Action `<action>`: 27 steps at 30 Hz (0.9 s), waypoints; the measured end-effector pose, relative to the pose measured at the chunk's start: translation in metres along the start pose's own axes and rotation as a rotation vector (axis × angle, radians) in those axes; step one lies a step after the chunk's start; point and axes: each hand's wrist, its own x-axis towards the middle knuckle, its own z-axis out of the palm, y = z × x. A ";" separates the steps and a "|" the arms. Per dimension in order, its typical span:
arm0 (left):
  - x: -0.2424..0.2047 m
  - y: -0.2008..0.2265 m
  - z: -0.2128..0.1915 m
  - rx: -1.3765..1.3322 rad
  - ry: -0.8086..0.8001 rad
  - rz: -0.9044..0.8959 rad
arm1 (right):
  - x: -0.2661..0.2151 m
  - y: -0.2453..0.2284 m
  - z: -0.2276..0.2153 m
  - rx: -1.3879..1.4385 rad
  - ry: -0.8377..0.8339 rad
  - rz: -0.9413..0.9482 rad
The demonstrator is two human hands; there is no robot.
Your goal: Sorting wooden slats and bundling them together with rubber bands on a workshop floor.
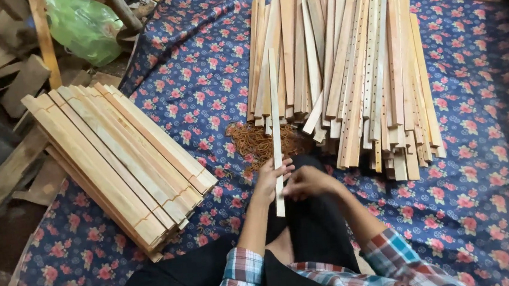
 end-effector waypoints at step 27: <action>-0.023 0.051 0.013 -0.094 0.167 -0.189 | 0.271 -0.051 -0.174 -0.792 1.125 0.147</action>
